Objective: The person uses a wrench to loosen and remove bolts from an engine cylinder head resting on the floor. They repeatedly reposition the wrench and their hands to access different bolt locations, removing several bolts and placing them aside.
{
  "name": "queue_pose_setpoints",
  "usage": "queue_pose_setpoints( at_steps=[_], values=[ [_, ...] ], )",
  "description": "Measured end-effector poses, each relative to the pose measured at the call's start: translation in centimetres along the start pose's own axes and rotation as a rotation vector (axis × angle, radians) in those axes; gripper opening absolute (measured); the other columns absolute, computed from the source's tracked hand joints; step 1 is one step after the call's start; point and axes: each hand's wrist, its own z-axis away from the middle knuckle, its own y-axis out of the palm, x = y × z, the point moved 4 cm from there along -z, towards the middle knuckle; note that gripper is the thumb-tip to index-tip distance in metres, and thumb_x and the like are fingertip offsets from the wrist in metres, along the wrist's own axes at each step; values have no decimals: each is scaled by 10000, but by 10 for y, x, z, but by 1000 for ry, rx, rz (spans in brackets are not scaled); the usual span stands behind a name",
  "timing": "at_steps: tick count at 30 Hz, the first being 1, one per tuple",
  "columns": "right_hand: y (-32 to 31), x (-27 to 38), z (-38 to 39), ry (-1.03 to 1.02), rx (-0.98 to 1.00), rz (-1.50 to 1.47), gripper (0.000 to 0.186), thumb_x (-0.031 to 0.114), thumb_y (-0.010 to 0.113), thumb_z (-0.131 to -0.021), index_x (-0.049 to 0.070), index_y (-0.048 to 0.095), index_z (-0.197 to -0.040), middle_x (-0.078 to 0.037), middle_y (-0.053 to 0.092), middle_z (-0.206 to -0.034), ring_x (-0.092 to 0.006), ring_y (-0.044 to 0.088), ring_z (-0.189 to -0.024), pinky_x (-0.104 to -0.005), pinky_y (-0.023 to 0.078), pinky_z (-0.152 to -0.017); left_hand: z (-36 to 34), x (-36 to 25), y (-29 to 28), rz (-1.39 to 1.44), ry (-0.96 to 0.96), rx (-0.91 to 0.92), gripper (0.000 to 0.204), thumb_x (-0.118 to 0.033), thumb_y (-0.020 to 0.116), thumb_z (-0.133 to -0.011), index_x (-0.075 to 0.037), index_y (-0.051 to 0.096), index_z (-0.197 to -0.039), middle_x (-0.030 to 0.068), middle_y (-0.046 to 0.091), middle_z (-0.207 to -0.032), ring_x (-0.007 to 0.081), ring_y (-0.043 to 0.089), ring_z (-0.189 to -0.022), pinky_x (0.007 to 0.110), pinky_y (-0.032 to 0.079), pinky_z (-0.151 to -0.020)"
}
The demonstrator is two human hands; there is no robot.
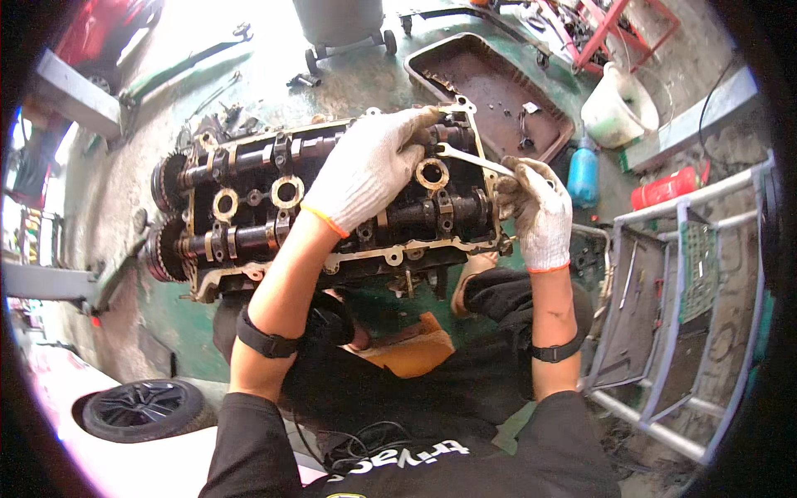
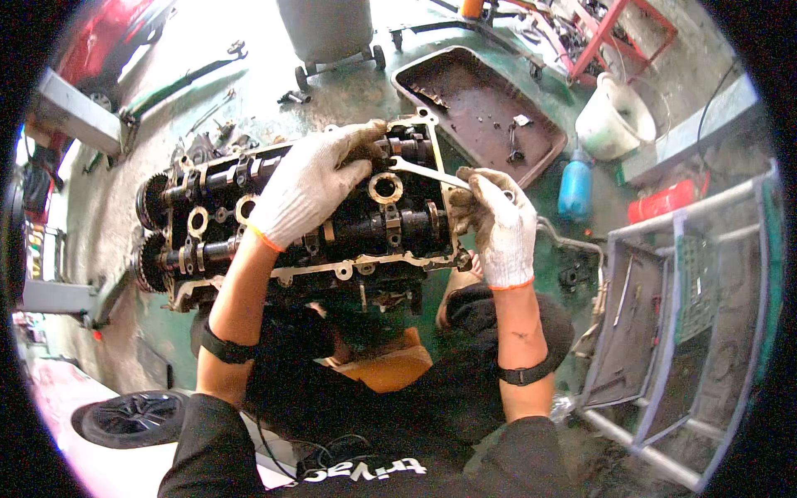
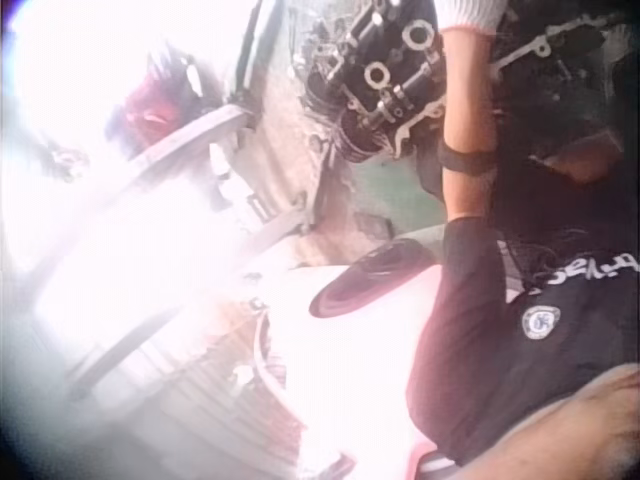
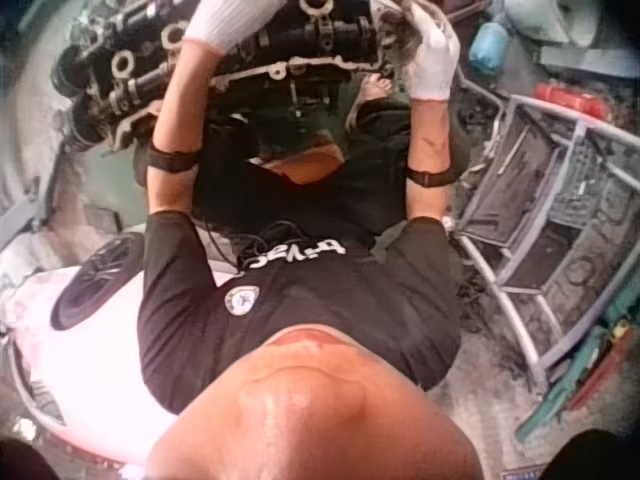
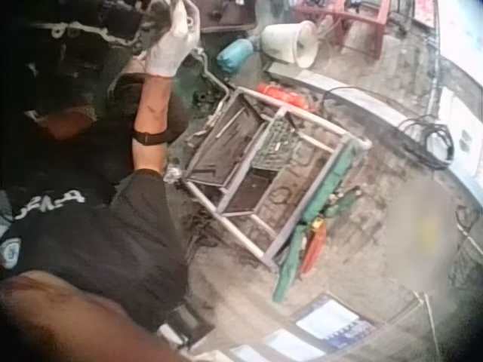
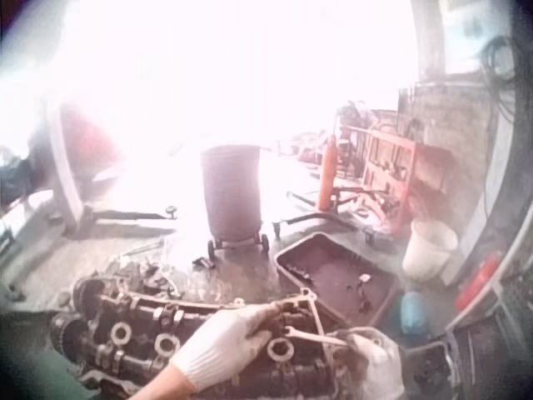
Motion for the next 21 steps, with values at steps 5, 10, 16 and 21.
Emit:
queue_pose_setpoints(
  at_steps=[5,10,16,21],
  values=[
    [-2,-3,7,6,45,-53,254,146,635,-1000,-55,664,-1152,-144,750,-925,-179,714,-713,-288,551,-588,-1,1,5,-23,13,-67,497,-107,639,-943,-54,591,-1435,187,689,-1318,279,679,-1185,362,489,-1068],
    [3,-4,4,31,23,-55,243,151,638,-999,-40,675,-1144,-150,759,-948,-179,727,-728,-286,556,-601,-2,-3,4,-111,53,-93,503,-55,661,-929,-72,605,-1428,170,694,-1320,266,680,-1190,367,496,-1068],
    [6,2,-2,99,61,30,286,182,619,-1000,-40,673,-1172,-89,724,-817,-130,654,-643,-241,489,-560,-11,-13,11,-173,118,-8,479,-107,689,-936,-83,625,-1409,163,733,-1226,251,713,-1095,365,535,-997],
    [0,4,-21,167,108,93,275,175,622,-994,-41,669,-1158,-72,699,-763,-133,637,-610,-248,500,-546,-15,-5,11,-89,117,-25,510,-98,721,-907,-61,624,-1406,176,728,-1239,243,711,-1107,358,533,-999]
  ],
)
